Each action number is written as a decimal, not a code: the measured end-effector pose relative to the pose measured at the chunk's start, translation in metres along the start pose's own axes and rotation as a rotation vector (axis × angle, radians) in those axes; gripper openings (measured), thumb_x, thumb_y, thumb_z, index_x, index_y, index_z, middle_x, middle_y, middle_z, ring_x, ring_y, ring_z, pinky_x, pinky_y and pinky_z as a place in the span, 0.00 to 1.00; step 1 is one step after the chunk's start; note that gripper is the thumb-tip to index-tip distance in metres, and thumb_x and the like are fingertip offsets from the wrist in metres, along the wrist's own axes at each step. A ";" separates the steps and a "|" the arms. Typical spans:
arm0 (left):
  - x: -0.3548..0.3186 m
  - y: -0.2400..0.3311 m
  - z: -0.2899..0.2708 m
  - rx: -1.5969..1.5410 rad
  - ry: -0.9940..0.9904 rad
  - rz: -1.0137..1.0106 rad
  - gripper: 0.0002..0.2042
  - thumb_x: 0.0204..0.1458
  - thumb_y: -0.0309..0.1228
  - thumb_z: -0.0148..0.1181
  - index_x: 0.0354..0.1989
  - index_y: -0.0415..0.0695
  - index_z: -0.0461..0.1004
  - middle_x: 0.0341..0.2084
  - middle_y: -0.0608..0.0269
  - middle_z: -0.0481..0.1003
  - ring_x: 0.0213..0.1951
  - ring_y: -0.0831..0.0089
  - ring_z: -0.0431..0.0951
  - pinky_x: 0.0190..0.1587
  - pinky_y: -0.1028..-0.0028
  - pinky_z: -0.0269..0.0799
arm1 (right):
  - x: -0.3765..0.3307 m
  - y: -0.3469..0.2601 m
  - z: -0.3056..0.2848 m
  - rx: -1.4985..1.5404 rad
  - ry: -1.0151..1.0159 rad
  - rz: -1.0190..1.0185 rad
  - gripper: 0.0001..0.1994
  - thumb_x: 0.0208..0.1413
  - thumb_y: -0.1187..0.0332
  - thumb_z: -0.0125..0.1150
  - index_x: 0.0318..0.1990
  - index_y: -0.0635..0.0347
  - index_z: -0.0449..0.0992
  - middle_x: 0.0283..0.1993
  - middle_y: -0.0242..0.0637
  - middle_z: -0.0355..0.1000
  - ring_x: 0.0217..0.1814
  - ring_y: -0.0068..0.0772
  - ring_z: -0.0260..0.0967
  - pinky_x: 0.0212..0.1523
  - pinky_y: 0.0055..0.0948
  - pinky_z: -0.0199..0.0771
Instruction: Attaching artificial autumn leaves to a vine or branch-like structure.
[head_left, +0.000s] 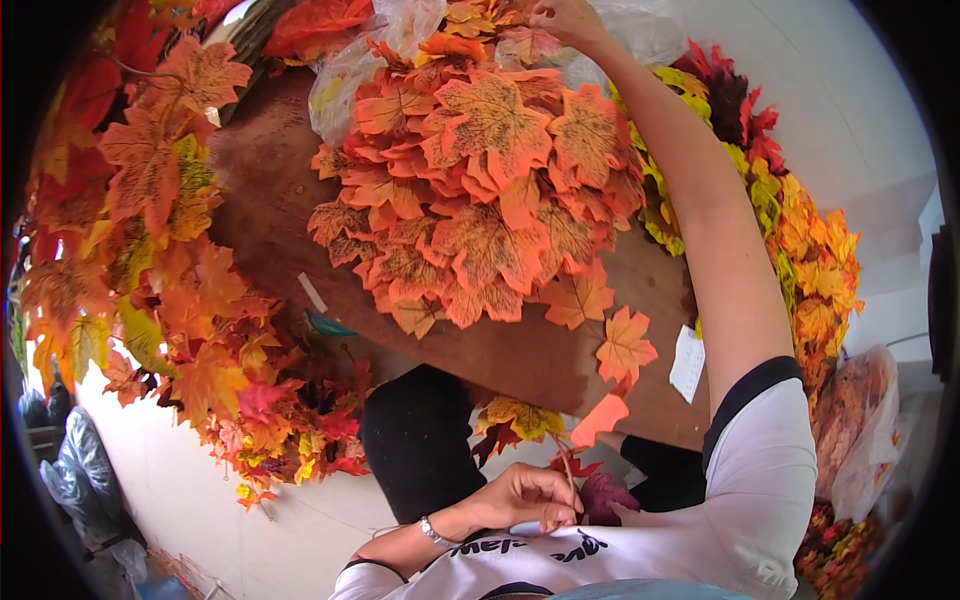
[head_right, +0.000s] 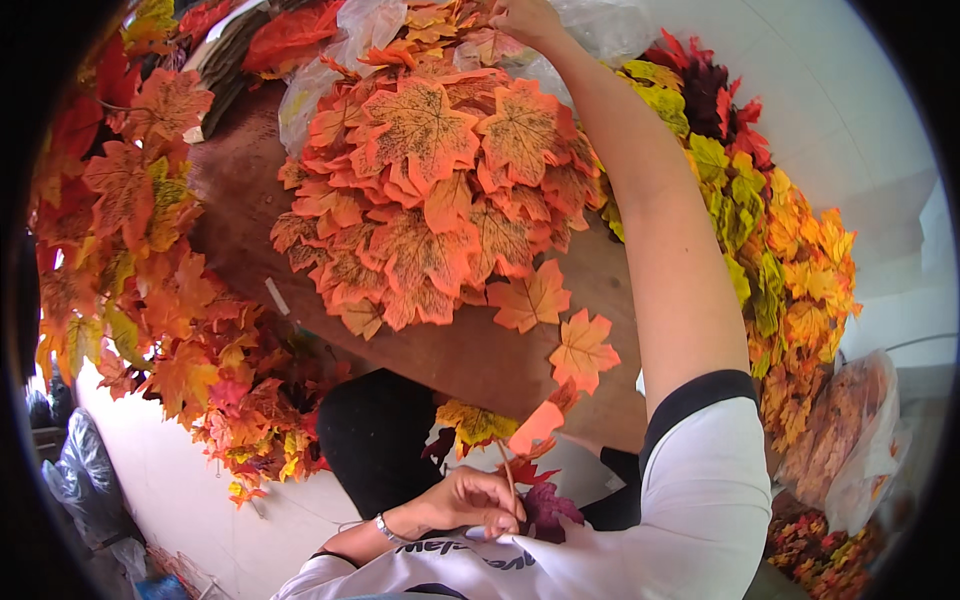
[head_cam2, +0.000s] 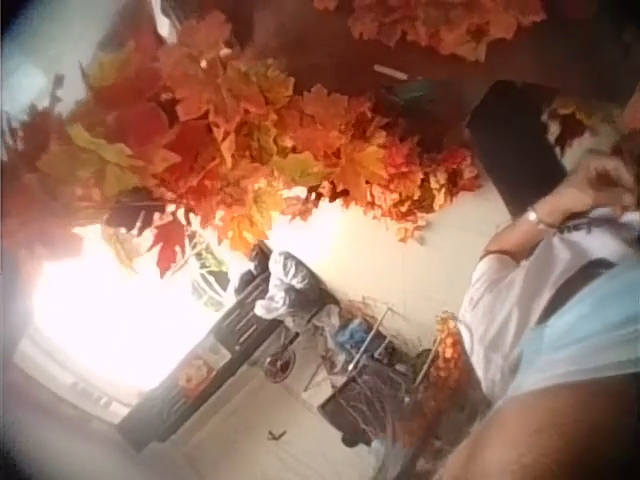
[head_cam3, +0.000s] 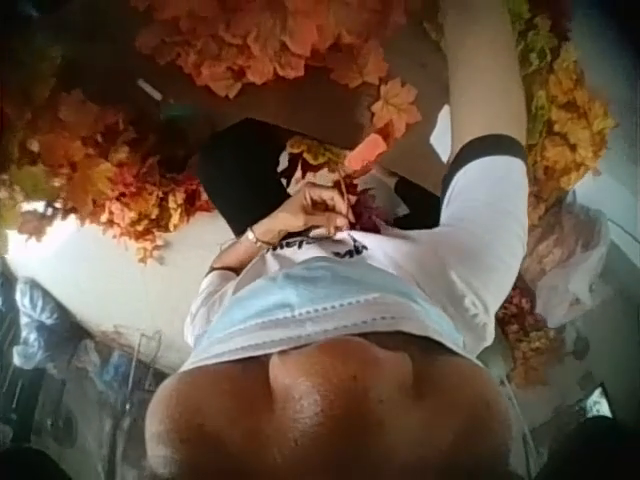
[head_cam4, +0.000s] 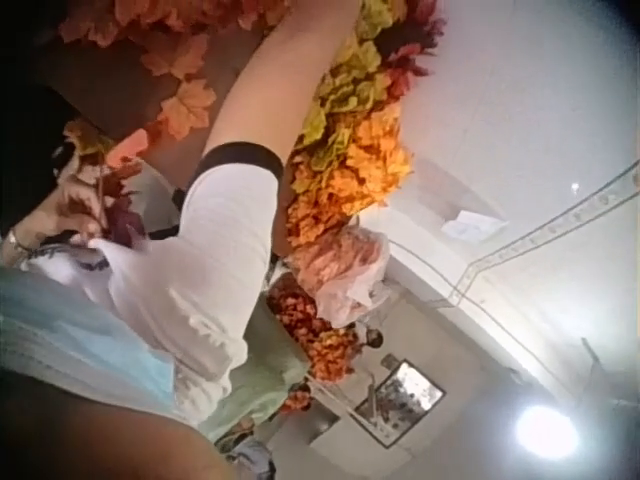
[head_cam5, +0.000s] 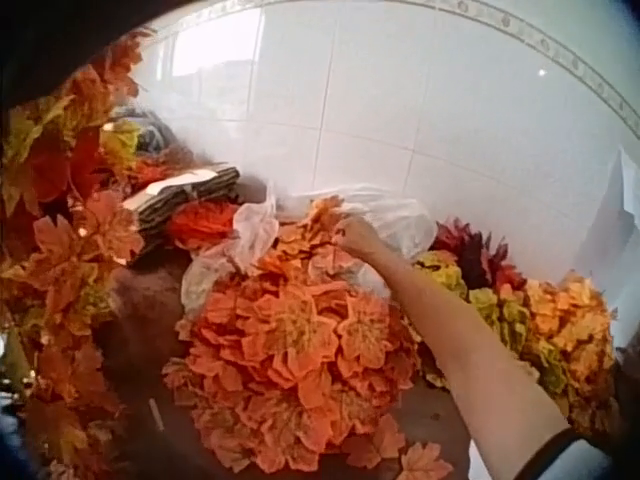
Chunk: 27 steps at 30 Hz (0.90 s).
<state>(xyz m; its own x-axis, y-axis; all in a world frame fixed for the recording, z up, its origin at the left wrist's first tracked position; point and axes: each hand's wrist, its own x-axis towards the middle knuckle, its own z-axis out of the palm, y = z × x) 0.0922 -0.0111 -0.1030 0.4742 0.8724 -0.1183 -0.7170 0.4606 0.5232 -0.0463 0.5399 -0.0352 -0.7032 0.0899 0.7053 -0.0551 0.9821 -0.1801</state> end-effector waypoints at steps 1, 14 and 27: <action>-0.002 0.003 -0.003 -0.037 0.023 -0.009 0.06 0.49 0.23 0.56 0.34 0.36 0.73 0.26 0.63 0.74 0.25 0.83 0.71 0.27 0.84 0.67 | 0.002 -0.006 0.009 0.017 -0.010 0.003 0.09 0.38 0.65 0.57 0.21 0.62 0.74 0.22 0.47 0.69 0.24 0.46 0.67 0.28 0.38 0.67; 0.007 0.000 -0.003 -0.073 0.089 -0.012 0.06 0.51 0.26 0.56 0.34 0.37 0.72 0.26 0.65 0.74 0.24 0.84 0.68 0.25 0.84 0.64 | -0.012 0.000 -0.023 0.226 0.238 0.186 0.11 0.43 0.61 0.56 0.21 0.60 0.74 0.17 0.40 0.67 0.17 0.40 0.62 0.21 0.35 0.63; 0.020 -0.032 0.007 0.065 0.125 0.021 0.06 0.50 0.25 0.56 0.33 0.37 0.72 0.25 0.63 0.75 0.23 0.84 0.70 0.25 0.84 0.65 | -0.043 -0.009 -0.071 -0.242 -0.023 0.492 0.11 0.45 0.59 0.57 0.27 0.56 0.79 0.21 0.37 0.73 0.24 0.30 0.72 0.28 0.26 0.71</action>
<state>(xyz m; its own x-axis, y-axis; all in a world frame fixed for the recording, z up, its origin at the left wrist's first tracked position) 0.1279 -0.0099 -0.1156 0.3890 0.8974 -0.2084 -0.6895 0.4336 0.5801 0.0350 0.5390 -0.0151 -0.6204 0.5472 0.5619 0.4470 0.8354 -0.3200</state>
